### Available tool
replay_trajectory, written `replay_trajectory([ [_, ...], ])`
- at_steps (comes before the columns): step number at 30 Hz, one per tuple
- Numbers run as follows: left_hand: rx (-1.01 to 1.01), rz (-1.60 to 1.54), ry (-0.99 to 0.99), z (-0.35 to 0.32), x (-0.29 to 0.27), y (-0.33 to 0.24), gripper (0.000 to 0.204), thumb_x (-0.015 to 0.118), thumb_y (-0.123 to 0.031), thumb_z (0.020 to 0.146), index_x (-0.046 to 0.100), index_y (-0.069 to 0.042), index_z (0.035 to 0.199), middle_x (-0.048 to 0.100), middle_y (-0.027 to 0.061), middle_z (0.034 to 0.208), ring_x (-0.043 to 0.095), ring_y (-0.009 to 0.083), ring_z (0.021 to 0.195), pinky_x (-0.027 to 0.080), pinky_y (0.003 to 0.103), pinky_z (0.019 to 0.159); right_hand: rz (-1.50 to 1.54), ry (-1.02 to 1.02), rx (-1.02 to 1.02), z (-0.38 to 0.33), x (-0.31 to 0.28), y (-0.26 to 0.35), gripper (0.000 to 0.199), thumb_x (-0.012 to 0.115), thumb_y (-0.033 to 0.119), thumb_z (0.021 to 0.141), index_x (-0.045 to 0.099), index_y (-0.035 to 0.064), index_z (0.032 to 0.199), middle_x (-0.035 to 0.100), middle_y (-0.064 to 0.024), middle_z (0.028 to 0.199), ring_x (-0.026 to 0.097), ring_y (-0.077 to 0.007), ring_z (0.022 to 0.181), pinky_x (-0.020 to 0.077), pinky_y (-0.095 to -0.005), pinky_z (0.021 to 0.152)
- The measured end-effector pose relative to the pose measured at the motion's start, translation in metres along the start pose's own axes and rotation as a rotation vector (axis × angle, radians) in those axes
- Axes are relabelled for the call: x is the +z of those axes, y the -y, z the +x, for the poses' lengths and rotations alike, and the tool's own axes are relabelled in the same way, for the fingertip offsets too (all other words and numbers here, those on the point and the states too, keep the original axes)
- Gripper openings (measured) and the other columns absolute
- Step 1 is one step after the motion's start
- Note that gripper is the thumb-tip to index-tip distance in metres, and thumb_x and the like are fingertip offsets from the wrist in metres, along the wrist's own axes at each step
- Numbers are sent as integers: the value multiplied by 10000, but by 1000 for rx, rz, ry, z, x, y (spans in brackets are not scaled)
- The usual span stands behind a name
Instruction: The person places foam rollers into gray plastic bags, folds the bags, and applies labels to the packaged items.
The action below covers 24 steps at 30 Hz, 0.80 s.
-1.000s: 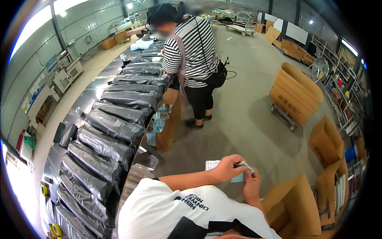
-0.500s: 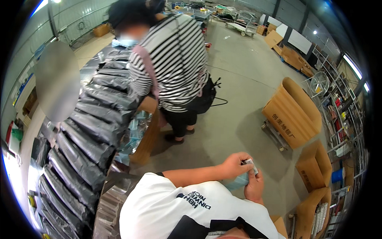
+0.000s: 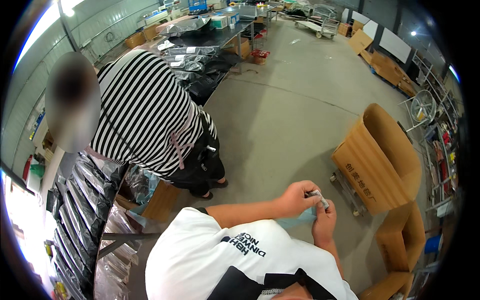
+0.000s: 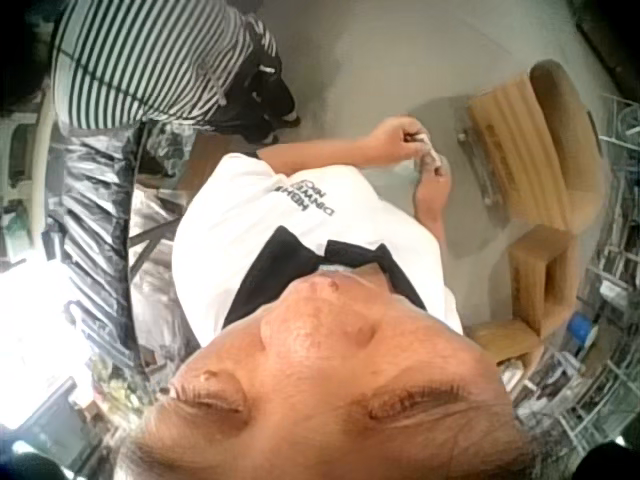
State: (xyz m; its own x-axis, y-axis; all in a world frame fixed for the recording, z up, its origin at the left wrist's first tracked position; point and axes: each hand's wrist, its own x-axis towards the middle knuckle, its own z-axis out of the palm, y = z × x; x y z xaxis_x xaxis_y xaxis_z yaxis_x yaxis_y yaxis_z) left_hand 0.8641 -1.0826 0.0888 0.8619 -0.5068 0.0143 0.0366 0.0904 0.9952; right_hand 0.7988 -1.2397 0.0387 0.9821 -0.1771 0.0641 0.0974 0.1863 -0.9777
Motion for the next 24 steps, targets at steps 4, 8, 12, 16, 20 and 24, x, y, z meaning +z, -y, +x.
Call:
replay_trajectory([
  [4, 17, 34, -95, 86, -19, 1, 113, 657, -124, 908, 647, -30, 971, 641, 19, 906, 583, 89, 813, 494, 271, 724, 35, 64, 14, 96, -11, -5, 167, 593, 197, 988, 596, 36, 945, 563, 32, 844, 455, -47, 780, 389, -226, 706],
  [8, 76, 114, -214, 173, -57, 14, 88, 663, -117, 899, 660, -53, 960, 618, 18, 925, 576, 96, 823, 484, 270, 707, 154, 90, 21, 205, 0, -26, 156, 601, 182, 984, 594, 35, 932, 558, 32, 846, 450, -50, 782, 386, -221, 709],
  [12, 240, 128, -241, 281, -110, 26, 77, 670, -96, 882, 655, -51, 942, 609, 32, 910, 581, 108, 820, 476, 273, 685, 0, 173, -16, 323, 7, -25, 160, 606, 180, 982, 585, 38, 911, 531, 43, 831, 431, -47, 770, 374, -219, 691],
  [16, 285, -33, -198, 372, -158, -7, 63, 653, -87, 894, 632, -30, 908, 609, 51, 918, 631, 132, 777, 491, 286, 692, -126, 211, -61, 434, 15, -13, 163, 602, 182, 986, 579, 38, 911, 515, 52, 821, 417, -44, 755, 368, -221, 674],
  [20, 390, 57, -338, 432, -229, -21, 60, 646, -75, 896, 636, -23, 924, 618, 38, 923, 614, 127, 790, 494, 288, 695, -234, 318, -64, 527, 62, -11, 95, 600, 114, 968, 591, 21, 950, 551, 32, 832, 458, -53, 771, 409, -235, 696],
  [24, 409, 108, -484, 471, -322, -28, 70, 653, -75, 891, 653, -38, 950, 620, 27, 927, 583, 122, 817, 487, 279, 703, -376, 639, -100, 626, 96, -58, 82, 619, 72, 943, 579, 10, 980, 583, 4, 858, 515, -70, 800, 439, -242, 718],
])
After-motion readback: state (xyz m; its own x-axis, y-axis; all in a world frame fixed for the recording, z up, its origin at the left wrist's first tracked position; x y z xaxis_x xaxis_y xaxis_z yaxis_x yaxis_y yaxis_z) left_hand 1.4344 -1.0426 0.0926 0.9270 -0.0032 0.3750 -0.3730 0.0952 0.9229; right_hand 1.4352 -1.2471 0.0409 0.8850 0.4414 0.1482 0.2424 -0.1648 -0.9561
